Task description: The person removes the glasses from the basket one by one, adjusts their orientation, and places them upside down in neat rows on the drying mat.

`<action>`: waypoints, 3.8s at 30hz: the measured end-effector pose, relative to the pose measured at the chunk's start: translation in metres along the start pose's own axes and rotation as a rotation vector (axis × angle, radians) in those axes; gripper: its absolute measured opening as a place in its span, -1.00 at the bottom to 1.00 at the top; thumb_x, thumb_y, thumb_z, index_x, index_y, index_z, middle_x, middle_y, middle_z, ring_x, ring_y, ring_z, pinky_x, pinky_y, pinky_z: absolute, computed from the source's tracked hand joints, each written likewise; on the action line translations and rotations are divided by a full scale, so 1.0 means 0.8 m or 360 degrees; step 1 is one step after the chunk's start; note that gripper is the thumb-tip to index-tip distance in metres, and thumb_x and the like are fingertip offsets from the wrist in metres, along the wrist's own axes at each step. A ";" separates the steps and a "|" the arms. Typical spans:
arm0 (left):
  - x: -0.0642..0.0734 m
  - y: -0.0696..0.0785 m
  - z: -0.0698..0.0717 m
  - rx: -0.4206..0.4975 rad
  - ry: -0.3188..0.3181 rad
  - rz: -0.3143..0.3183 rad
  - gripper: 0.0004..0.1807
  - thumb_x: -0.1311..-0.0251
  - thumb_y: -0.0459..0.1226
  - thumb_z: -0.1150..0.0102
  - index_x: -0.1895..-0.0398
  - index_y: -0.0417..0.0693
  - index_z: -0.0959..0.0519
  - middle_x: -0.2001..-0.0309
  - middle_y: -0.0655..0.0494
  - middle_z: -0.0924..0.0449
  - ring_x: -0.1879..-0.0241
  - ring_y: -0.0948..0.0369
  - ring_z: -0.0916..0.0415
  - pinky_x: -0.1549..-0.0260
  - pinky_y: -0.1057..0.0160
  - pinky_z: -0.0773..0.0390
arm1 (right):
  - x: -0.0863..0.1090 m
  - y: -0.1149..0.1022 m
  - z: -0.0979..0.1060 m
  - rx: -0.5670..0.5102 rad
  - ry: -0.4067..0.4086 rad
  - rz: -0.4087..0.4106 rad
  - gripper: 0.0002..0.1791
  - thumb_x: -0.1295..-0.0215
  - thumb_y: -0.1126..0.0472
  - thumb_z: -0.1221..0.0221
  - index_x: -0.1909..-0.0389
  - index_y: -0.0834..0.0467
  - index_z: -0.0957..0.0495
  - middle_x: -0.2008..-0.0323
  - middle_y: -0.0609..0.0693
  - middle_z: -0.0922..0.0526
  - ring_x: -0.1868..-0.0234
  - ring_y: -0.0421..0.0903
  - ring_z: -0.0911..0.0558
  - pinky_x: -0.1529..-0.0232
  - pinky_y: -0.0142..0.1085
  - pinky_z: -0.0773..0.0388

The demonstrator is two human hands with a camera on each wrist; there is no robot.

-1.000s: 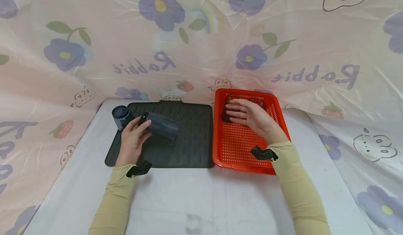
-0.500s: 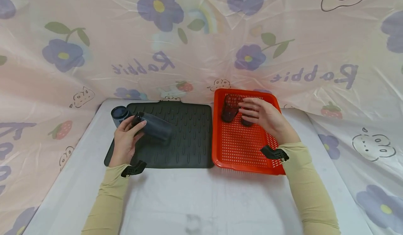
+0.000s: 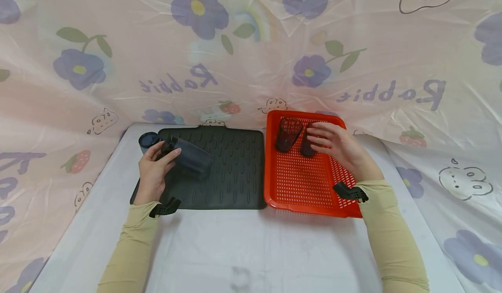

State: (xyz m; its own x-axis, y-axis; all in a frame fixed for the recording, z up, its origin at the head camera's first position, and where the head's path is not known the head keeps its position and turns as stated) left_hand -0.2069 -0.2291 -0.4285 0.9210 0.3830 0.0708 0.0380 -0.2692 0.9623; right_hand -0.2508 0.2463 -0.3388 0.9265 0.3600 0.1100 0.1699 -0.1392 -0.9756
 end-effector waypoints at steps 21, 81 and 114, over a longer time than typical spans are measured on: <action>-0.008 0.006 0.002 -0.0300 -0.0019 -0.0238 -0.28 0.14 -0.40 -0.52 -0.21 0.01 -0.50 -0.09 0.05 -0.37 -0.13 0.08 -0.47 -0.18 0.05 -0.38 | 0.014 -0.006 0.034 -0.0043 0.0035 0.0122 -0.54 -0.55 0.04 0.18 -0.30 0.23 -0.20 -0.29 0.18 -0.30 -0.33 0.13 -0.23 -0.33 -0.18 -0.22; 0.001 0.015 -0.024 -0.0616 -0.0070 -0.0568 -0.28 0.10 -0.51 -0.44 -0.24 -0.18 -0.46 -0.18 -0.17 -0.43 -0.18 -0.07 -0.39 -0.17 -0.03 -0.37 | -0.035 0.006 0.068 0.0221 0.0257 0.0001 -0.55 -0.51 -0.10 0.14 -0.28 0.03 -0.24 -0.40 0.15 -0.07 -0.46 0.13 0.11 -0.43 -0.03 0.24; -0.008 -0.005 -0.017 -0.0748 -0.0138 -0.0544 -0.24 -0.03 -0.39 -0.41 -0.35 -0.02 -0.36 -0.30 -0.09 -0.33 -0.29 0.00 -0.29 -0.23 0.01 -0.30 | -0.055 0.021 0.074 0.0472 0.0272 0.0019 -0.28 -0.55 -0.02 0.24 -0.47 0.35 0.21 -0.46 0.31 0.14 -0.47 0.10 0.13 -0.44 -0.14 0.27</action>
State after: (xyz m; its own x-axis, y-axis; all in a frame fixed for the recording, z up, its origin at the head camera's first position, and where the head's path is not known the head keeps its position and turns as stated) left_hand -0.2184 -0.2188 -0.4290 0.9160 0.3000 -0.2665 0.1806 0.2848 0.9414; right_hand -0.3085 0.2831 -0.3716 0.9749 0.1967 0.1039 0.0768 0.1408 -0.9871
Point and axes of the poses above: each hand's wrist, its own x-axis away from the middle knuckle, its own z-axis out of the back of the hand, y = z × x, the point moved 3 cm from there along -x, towards the middle knuckle
